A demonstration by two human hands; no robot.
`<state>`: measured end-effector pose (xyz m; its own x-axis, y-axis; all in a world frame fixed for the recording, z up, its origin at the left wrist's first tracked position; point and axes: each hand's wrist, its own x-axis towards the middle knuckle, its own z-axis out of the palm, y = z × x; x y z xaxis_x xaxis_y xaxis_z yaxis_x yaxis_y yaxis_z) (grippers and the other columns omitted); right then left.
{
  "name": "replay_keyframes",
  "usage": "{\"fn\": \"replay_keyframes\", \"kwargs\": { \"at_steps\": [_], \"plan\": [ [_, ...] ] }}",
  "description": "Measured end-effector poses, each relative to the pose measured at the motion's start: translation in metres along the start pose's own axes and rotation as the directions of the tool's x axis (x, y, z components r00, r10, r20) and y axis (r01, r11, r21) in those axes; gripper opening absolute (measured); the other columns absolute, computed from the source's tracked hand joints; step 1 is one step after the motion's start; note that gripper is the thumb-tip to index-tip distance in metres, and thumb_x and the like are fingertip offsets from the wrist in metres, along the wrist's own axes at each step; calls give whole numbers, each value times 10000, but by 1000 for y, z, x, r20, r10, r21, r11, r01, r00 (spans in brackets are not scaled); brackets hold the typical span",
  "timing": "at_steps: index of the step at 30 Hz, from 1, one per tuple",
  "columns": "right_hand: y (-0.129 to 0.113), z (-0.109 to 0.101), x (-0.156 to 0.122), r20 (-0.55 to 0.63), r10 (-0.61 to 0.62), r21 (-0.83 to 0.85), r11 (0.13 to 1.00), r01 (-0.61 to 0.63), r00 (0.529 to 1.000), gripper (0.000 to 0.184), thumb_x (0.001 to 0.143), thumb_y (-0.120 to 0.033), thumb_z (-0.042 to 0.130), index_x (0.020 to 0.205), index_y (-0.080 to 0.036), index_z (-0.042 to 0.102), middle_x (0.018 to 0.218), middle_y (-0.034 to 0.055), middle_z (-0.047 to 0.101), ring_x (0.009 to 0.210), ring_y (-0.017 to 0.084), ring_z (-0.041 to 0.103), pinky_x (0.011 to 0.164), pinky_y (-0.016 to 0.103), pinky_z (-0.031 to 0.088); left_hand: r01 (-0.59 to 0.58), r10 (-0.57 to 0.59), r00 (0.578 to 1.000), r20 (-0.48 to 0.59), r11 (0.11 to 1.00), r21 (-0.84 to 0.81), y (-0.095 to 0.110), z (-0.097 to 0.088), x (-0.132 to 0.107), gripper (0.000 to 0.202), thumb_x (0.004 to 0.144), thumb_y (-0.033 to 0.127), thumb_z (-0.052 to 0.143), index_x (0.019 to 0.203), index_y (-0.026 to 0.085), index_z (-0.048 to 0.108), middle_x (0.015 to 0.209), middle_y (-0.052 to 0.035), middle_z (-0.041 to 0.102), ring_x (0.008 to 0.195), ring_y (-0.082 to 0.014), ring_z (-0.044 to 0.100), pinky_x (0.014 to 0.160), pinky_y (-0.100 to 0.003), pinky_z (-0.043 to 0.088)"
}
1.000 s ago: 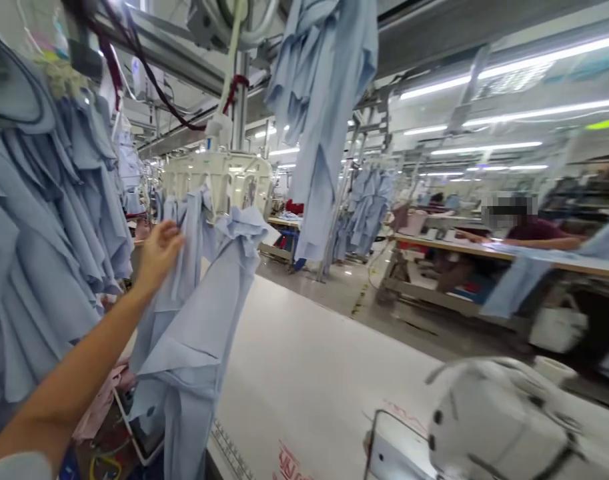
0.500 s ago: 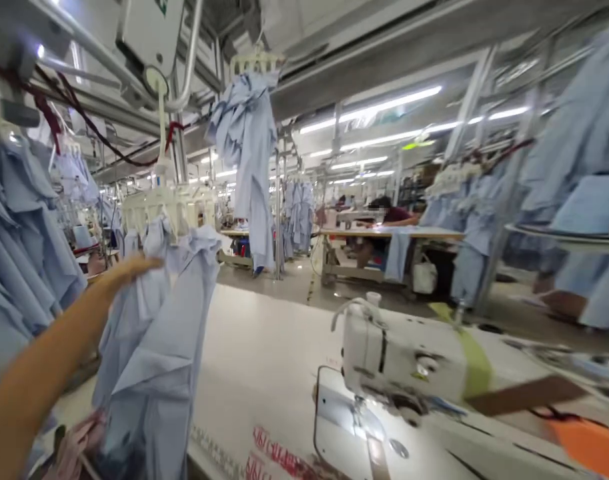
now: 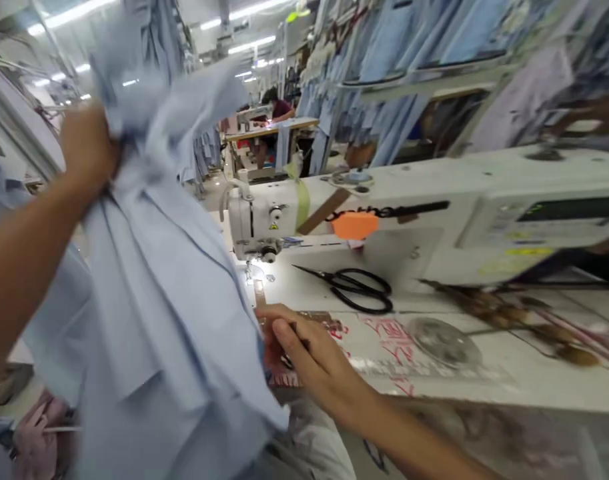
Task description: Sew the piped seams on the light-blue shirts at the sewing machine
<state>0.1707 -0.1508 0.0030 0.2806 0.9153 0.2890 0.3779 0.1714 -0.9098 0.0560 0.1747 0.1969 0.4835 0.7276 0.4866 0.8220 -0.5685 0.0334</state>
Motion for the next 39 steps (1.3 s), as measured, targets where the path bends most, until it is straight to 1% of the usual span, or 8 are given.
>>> {"fn": "replay_keyframes", "kwargs": {
  "at_steps": [3,10,17,21,25,32,36,39],
  "plan": [
    [23,-28,-20,-1,91,-275,957,-88,996,340,896,-416,380,1062,-202,585,742,47,594,656,156,566,603,284,484,-142,142,989,33,990,-23,-6,77,-67,695,852,396,510,1310,-50,236,1320,-300,327,1210,-419,354,948,-565,331],
    [71,-29,-20,110,-47,-602,792,104,993,445,723,-54,345,1067,-197,588,1030,89,605,931,174,583,766,319,497,-451,469,858,210,883,-128,-39,195,-200,501,847,424,480,1295,213,406,1393,-97,363,1305,-330,276,1022,-536,285],
    [61,-1,25,177,-174,-651,718,248,969,428,658,-7,380,986,-181,592,926,60,628,736,161,598,606,267,479,-591,611,792,-6,763,-261,-24,159,-196,359,841,378,509,1121,154,529,1124,-106,579,1099,-235,495,966,-413,404],
    [42,-11,39,205,-282,-548,761,349,937,445,641,12,358,999,-153,565,846,52,609,706,125,572,563,210,448,-672,791,576,205,601,-433,23,161,-182,283,812,212,518,1087,165,564,1111,-76,596,1048,-205,530,914,-342,463],
    [36,-25,39,266,-194,-456,838,300,944,479,666,42,332,1044,-165,539,890,42,604,731,91,563,594,177,446,-565,761,588,274,629,-534,12,176,-152,322,812,151,421,1072,189,608,1153,-63,596,1055,-194,557,945,-338,448],
    [73,-8,45,202,-132,-660,714,234,971,394,821,-166,439,1214,-176,455,1127,101,552,767,163,595,587,282,497,-345,734,379,563,677,-650,-18,169,-104,267,845,368,462,998,271,658,1135,7,622,1036,-168,588,900,-266,464],
    [71,7,56,244,-29,-791,573,216,969,274,791,-207,541,1061,-164,550,982,79,601,759,180,591,582,274,480,-401,759,399,515,649,-646,-8,149,-108,299,866,408,435,1042,272,636,1123,12,628,1030,-170,585,904,-276,452],
    [68,12,55,324,-27,-817,496,294,946,234,725,-63,492,914,-164,586,898,40,605,762,153,576,596,233,455,-400,686,656,314,669,-626,-13,136,-127,353,834,509,461,1037,278,633,1035,23,664,943,-188,611,851,-299,475]
  ]
}}
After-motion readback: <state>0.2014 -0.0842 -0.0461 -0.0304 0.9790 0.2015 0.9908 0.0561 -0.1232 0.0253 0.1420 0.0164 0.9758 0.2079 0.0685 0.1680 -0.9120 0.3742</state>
